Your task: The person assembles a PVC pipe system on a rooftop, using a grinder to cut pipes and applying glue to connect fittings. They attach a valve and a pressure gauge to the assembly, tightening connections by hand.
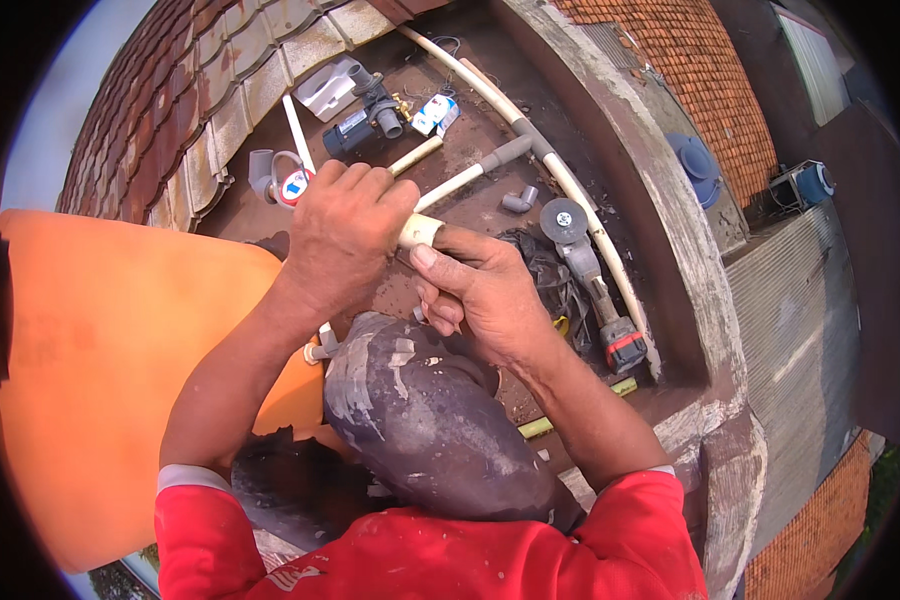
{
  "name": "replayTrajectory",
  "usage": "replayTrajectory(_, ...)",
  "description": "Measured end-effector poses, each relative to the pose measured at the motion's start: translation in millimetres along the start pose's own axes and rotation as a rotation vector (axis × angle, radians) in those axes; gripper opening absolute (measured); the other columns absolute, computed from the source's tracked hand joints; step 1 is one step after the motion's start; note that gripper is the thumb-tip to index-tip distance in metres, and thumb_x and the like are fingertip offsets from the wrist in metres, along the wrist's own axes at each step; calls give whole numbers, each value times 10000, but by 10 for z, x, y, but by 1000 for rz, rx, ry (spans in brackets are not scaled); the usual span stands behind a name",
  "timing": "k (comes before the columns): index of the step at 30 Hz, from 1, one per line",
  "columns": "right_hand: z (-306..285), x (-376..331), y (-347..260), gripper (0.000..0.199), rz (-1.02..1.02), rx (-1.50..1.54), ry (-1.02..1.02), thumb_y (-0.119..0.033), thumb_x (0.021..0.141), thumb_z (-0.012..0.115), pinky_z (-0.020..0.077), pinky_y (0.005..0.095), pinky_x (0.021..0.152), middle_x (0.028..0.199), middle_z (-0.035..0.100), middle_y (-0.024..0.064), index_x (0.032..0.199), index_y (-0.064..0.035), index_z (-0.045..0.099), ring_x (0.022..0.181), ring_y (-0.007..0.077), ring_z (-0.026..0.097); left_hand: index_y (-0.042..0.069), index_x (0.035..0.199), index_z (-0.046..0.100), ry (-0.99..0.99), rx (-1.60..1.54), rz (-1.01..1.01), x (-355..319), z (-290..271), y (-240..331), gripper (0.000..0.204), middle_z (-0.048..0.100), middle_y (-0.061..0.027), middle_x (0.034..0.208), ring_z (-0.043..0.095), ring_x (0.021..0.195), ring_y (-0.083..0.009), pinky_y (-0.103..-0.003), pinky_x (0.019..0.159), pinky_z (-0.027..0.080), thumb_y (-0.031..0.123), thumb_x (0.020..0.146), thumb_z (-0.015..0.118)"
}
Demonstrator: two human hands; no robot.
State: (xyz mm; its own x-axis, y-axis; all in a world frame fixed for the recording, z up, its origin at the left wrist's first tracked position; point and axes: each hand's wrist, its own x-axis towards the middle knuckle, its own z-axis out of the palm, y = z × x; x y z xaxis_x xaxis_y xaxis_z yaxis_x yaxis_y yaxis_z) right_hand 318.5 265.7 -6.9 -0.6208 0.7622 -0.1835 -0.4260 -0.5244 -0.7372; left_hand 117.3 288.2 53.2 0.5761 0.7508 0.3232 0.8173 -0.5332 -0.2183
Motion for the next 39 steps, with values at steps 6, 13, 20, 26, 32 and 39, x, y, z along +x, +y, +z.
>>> replayTrajectory(6, 29, -185, 439, 295, -162, 145, 276, -169, 1111, 702, 536, 252, 559, 871, 736, 78, 1289, 66, 719, 650, 110, 674, 105, 866, 714, -162, 22, 49, 87, -33, 255, 54, 716, -80, 791, 746, 836, -250, -407, 781, 508, 141, 842, 746)
replayTrajectory(13, -610, -1068, 723, 230, -195, -412, 439, -153, 1057, 766, 627, 332, 646, 933, 804, 151, 1225, 3, 750, 716, 196, 776, 112, 907, 679, -313, -24, 177, 65, 124, 588, 58, 709, -90, 846, 737, 904, -284, -431, 847, 527, 112, 862, 715)
replayTrajectory(20, -1000, -1627, 641, 450, -94, -816, 458, -266, 1066, 687, 625, 448, 913, 1236, 767, 233, 1384, 52, 671, 1058, 321, 774, 115, 867, 680, -481, -211, 407, 249, 154, 1153, 79, 726, -101, 853, 751, 941, -294, -452, 895, 510, 128, 825, 746)
replayTrajectory(26, -705, -1495, 417, 199, -57, -416, 330, -158, 1030, 699, 519, 310, 524, 810, 728, 64, 1041, 30, 765, 590, 88, 648, 110, 893, 690, -441, -243, 532, 378, 25, 1457, 122, 731, -102, 858, 738, 920, -288, -431, 897, 484, 142, 809, 773)
replayTrajectory(32, -639, -1560, 457, 231, -101, -540, 344, -224, 1024, 774, 567, 375, 793, 902, 794, 130, 1119, -14, 788, 855, 98, 659, 118, 870, 666, -427, -221, 515, 251, 68, 1549, 127, 717, -99, 833, 719, 875, -289, -436, 874, 471, 136, 799, 770)
replayTrajectory(39, -947, -2061, 659, 246, -31, -825, 493, -133, 1076, 568, 571, 403, 758, 837, 752, 139, 1178, 22, 730, 797, 261, 745, 107, 855, 671, -300, -181, 390, 351, -4, 1228, 110, 704, -104, 788, 718, 842, -311, -452, 877, 471, 104, 795, 763)
